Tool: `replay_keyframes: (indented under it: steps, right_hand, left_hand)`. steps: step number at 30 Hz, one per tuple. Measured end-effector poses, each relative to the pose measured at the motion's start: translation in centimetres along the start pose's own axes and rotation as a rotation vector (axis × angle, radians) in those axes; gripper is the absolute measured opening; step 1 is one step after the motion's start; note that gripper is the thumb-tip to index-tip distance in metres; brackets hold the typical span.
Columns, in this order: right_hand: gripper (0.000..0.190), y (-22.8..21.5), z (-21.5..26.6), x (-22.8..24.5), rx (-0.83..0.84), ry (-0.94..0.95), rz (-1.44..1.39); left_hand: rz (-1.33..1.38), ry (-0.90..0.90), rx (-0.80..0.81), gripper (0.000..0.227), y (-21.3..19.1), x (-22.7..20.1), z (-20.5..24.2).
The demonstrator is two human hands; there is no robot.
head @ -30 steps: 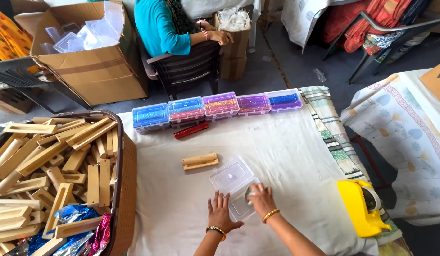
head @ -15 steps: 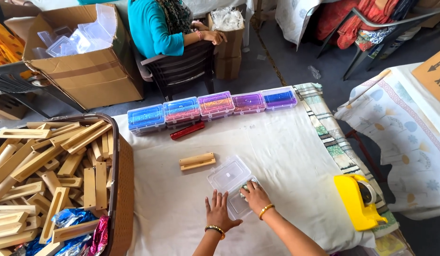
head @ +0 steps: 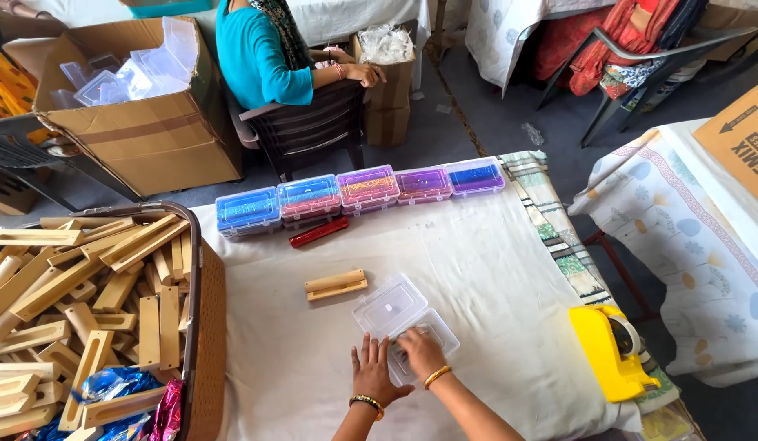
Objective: The recorder is assembling small parts, putting them into plastic boxes and rolling a wooden rod.
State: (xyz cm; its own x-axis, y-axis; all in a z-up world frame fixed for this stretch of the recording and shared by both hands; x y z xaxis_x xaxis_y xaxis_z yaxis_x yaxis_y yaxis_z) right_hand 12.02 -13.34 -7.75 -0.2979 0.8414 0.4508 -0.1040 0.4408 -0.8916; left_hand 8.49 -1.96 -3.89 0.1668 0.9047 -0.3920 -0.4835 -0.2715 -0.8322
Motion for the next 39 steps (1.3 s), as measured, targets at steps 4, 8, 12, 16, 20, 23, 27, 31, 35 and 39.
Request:
replay_keyframes:
  steps: [4, 8, 12, 16, 20, 23, 27, 31, 35, 39]
  right_hand:
    - [0.020, -3.5, -0.5, -2.3, -0.254, 0.236, -0.001]
    - [0.030, -2.9, -0.2, -0.4, -0.135, 0.290, 0.054]
    - [0.025, -0.2, 0.8, 4.6, 0.079, -0.134, 0.088]
    - [0.026, -2.8, 0.9, 3.6, 0.062, -0.270, -0.075]
    - [0.027, -3.2, -0.3, -1.8, 0.039, -0.004, 0.097]
    - [0.029, -4.5, -0.2, -1.9, 0.088, 0.097, 0.225]
    - [0.036, -4.7, 1.0, -1.4, 0.443, 0.333, 0.309]
    - [0.036, 0.4, 2.1, -0.3, 0.547, 0.311, 0.243]
    - [0.024, 2.3, 1.1, 0.3, 0.379, 0.139, 0.130]
    - [0.032, -2.0, -0.2, -4.4, -0.018, 0.344, 0.126]
  left_hand:
    - [0.001, -0.019, 0.014, 0.133, -0.1, 0.1, 0.3]
    - [0.016, -0.005, 0.002, 0.133, 0.7, 0.2, 0.2]
    - [0.030, -0.003, -0.021, 0.133, -0.1, 0.1, 0.4]
    - [0.033, -0.014, -0.002, 0.134, 0.0, 0.2, 0.4]
    - [0.024, -0.026, 0.005, 0.133, -0.2, -0.1, 0.6]
    - [0.020, -0.035, -0.004, 0.132, -0.3, -0.1, 0.7]
    - [0.021, -0.036, -0.014, 0.132, -0.2, 0.0, 0.7]
    - [0.010, -0.020, -0.023, 0.132, -0.2, 0.0, 0.5]
    - [0.021, -0.009, -0.017, 0.132, 0.2, 0.1, 0.4]
    - [0.042, 0.001, -0.032, 0.133, 0.3, 0.2, -0.1]
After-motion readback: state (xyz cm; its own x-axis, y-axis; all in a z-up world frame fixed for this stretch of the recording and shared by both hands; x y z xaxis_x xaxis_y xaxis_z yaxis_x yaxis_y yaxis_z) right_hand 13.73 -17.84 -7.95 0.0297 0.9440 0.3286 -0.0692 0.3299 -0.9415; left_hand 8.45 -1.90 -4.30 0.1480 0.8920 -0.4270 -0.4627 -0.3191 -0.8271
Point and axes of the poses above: each hand's wrist, its own z-axis away from the middle knuckle, its own y-axis out of the palm, x = y × z, the point moved 9 cm from there along -z, towards the middle knuckle, and after that the axes turned 8 degrees about y, right-handed, at the moved point
